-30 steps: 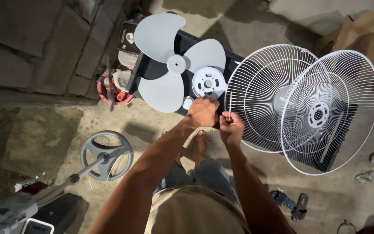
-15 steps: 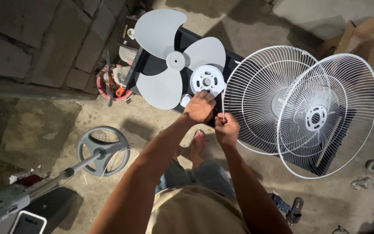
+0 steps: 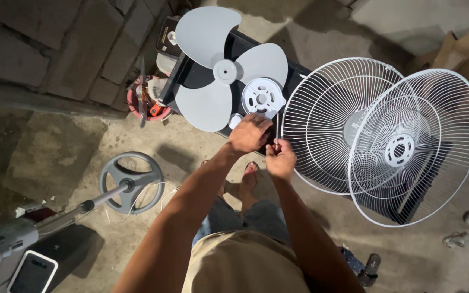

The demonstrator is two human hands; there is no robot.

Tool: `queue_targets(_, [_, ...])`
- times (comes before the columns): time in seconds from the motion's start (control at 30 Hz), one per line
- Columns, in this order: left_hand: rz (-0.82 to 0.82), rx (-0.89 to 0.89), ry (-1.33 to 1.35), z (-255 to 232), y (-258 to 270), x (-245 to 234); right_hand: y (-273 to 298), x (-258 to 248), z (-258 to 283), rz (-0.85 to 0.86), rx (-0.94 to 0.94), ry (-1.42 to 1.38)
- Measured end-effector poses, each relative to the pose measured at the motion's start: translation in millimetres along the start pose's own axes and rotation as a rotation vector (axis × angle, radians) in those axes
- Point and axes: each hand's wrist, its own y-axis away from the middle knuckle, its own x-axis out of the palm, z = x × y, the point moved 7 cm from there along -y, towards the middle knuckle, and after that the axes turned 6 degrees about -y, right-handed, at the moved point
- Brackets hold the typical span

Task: The person disassembles a standing fan motor housing using a screwdriver, removes the internal motor and wiring, and places the components on a nearby table. The person then reassembles the motor housing and secures it back onto the fan stand.

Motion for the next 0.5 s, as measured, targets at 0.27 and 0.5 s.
queue_targets(0.27, [-0.095,-0.217,0.051,-2.7,22.6,-19.1,0.3,-3.9,8.4,0.015,0.029,-0.007])
queue_targets(0.5, [-0.285,-0.403,0.124,-11.1,46.8,-34.3,2.3,8.1,-10.2,0.135,0.302,-0.242])
